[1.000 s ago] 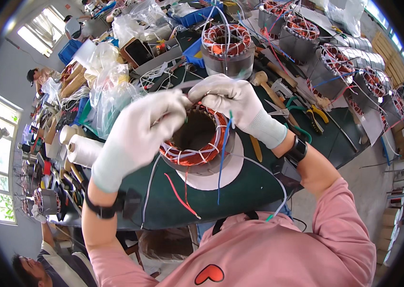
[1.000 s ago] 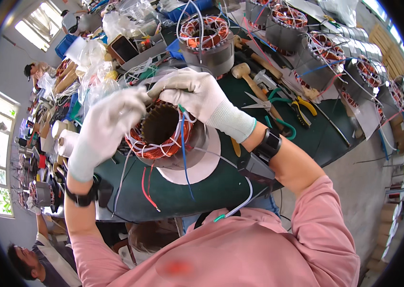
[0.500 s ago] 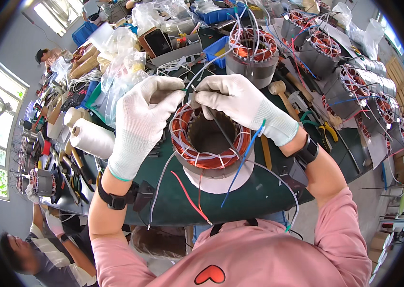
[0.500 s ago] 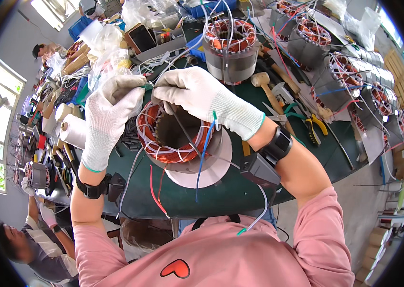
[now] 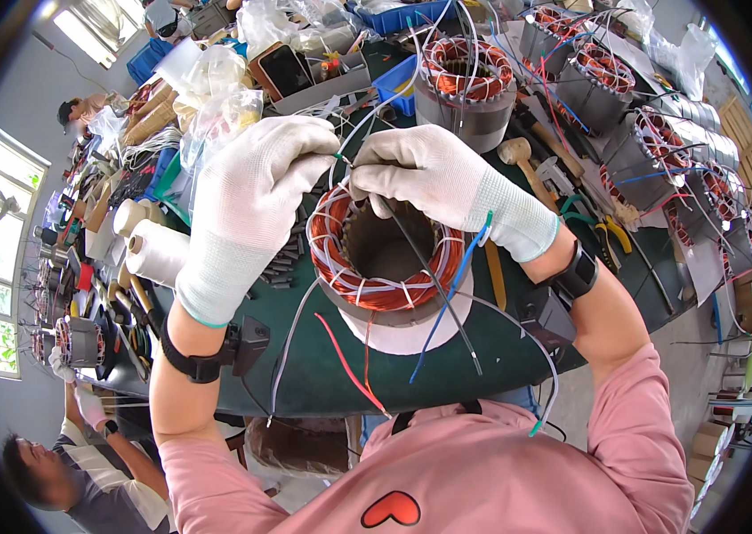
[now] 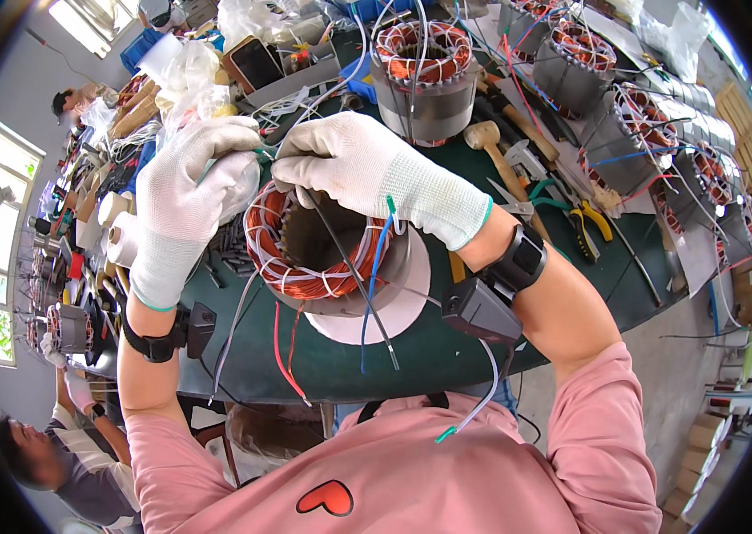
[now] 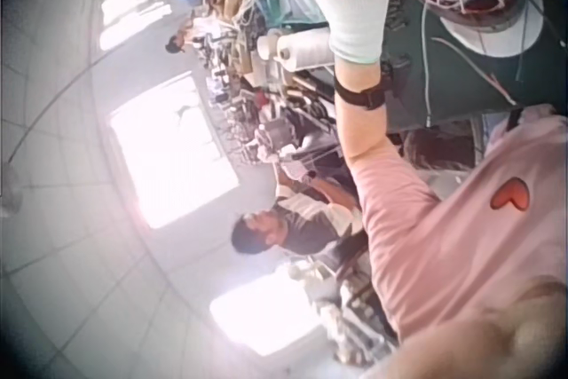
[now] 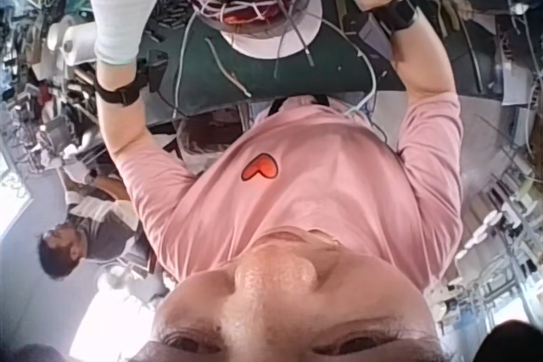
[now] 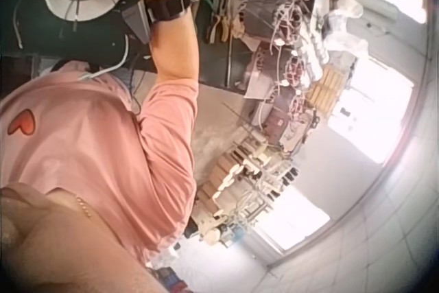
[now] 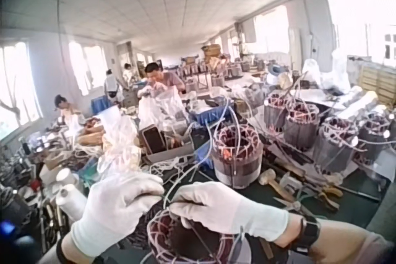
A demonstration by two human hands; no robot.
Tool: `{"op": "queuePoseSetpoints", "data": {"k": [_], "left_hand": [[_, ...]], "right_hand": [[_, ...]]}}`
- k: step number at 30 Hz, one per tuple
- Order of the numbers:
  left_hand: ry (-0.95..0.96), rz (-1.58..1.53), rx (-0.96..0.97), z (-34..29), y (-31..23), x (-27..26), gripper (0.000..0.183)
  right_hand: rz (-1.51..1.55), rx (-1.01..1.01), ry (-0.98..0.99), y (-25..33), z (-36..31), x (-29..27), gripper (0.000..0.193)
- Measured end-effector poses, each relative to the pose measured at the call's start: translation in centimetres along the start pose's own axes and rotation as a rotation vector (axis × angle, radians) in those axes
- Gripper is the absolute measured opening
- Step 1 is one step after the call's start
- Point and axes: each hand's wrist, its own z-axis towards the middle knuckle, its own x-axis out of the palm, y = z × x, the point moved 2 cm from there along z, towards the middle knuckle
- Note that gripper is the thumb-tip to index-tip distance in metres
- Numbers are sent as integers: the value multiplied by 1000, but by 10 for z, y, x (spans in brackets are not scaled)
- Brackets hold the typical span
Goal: Assemble motor stators by inserting and trimming wires.
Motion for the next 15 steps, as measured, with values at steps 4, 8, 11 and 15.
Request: {"op": "queuePoseSetpoints", "data": {"k": [4,8,11,15], "left_hand": [[74,28,-22,4,-5,-4,17],[124,322,252,11,-8,-7,15],[213,470,389,14,-5,-8,15],[319,343,303,15,0,-6,15]], "right_hand": [[-1,24,-17,4,-1,2,17],[-38,40,-26,3,-1,1,16],[-63,3,-20,3,-2,5,15],[-224,-37,-52,4,-6,2,13]]}}
